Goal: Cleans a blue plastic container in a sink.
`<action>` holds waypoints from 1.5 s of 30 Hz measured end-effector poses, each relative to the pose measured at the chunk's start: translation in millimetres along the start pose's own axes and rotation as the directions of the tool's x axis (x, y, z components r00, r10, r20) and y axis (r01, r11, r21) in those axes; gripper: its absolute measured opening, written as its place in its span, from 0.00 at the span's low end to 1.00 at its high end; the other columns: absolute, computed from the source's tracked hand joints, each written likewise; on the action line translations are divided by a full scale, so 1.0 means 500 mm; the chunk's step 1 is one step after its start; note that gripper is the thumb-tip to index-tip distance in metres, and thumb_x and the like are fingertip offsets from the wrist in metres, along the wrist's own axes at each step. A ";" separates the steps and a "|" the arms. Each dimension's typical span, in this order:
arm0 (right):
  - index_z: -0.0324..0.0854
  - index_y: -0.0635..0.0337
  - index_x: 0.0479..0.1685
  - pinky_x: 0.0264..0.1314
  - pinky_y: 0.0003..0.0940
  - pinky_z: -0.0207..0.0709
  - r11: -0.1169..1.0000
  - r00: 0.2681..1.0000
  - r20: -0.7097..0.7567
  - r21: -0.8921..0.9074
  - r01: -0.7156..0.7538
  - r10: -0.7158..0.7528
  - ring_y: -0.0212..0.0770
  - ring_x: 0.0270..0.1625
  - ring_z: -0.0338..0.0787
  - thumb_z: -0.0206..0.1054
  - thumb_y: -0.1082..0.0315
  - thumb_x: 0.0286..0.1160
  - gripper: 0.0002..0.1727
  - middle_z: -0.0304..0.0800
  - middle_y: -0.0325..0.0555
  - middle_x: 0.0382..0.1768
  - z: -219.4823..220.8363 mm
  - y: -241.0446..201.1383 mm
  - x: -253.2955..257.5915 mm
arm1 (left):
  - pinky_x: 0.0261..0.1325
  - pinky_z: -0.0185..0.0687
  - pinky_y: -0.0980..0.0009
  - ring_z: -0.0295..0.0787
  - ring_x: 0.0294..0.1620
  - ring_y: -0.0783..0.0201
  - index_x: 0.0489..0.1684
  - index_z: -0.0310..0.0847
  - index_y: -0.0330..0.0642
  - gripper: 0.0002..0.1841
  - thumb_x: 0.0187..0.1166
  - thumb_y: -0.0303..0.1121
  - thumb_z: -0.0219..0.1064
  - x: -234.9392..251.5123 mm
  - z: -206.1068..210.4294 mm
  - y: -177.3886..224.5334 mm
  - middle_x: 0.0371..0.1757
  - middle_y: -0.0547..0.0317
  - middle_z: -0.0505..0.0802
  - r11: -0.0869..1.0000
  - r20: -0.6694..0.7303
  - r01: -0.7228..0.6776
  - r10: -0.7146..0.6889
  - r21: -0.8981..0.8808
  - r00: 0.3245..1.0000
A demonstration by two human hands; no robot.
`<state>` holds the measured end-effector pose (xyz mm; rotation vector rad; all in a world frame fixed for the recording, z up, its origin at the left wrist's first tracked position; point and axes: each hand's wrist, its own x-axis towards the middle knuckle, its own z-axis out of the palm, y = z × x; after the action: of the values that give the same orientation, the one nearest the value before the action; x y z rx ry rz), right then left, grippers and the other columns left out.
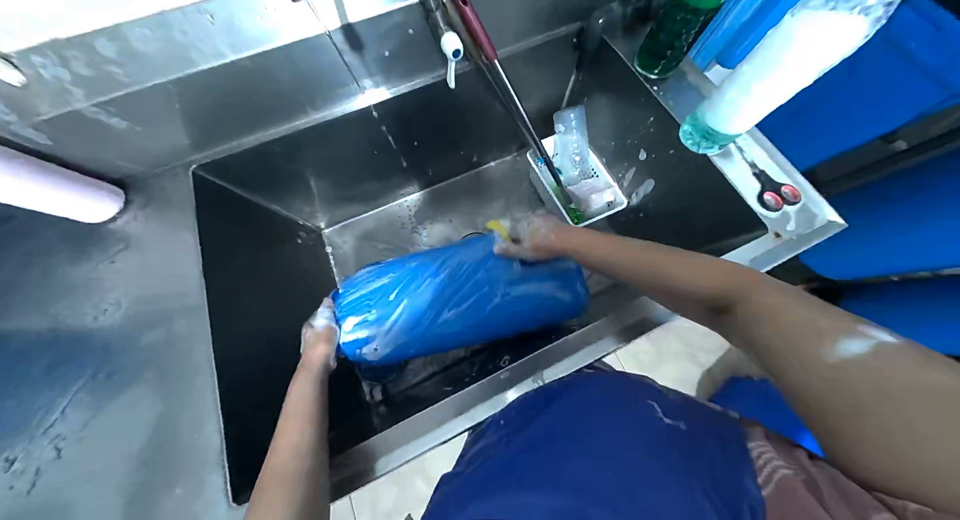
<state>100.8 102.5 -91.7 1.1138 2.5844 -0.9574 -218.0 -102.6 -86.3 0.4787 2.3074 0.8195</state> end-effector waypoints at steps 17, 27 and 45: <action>0.92 0.68 0.45 0.66 0.52 0.82 0.862 0.871 -0.148 0.139 0.487 -0.468 0.57 0.58 0.91 0.71 0.80 0.70 0.08 0.92 0.59 0.49 -0.056 0.050 -0.093 | 0.74 0.72 0.48 0.80 0.71 0.47 0.76 0.71 0.27 0.29 0.96 0.45 0.40 -0.019 0.007 -0.005 0.73 0.29 0.81 0.997 -0.015 0.039 -0.038 0.072 0.999; 0.88 0.67 0.61 0.74 0.65 0.74 0.999 0.988 -0.149 -0.038 -0.033 0.027 0.69 0.71 0.82 0.74 0.78 0.67 0.20 0.83 0.70 0.66 -0.057 0.123 -0.086 | 0.77 0.68 0.44 0.76 0.75 0.42 0.78 0.69 0.25 0.27 0.96 0.41 0.40 -0.011 -0.001 -0.011 0.75 0.26 0.79 0.993 0.056 -0.009 0.002 0.118 0.998; 0.84 0.65 0.66 0.71 0.71 0.73 0.990 0.999 -0.013 -0.139 0.029 -0.031 0.71 0.67 0.84 0.77 0.71 0.68 0.24 0.86 0.70 0.63 -0.064 0.021 -0.058 | 0.55 0.84 0.65 0.88 0.52 0.67 0.76 0.71 0.44 0.28 0.97 0.49 0.33 0.016 -0.037 -0.052 0.56 0.55 0.89 0.982 0.309 0.067 -0.009 -0.175 0.951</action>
<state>131.7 110.4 -60.8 1.0534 2.6402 -0.7644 -239.5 -125.8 -95.8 0.4436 1.9293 0.8634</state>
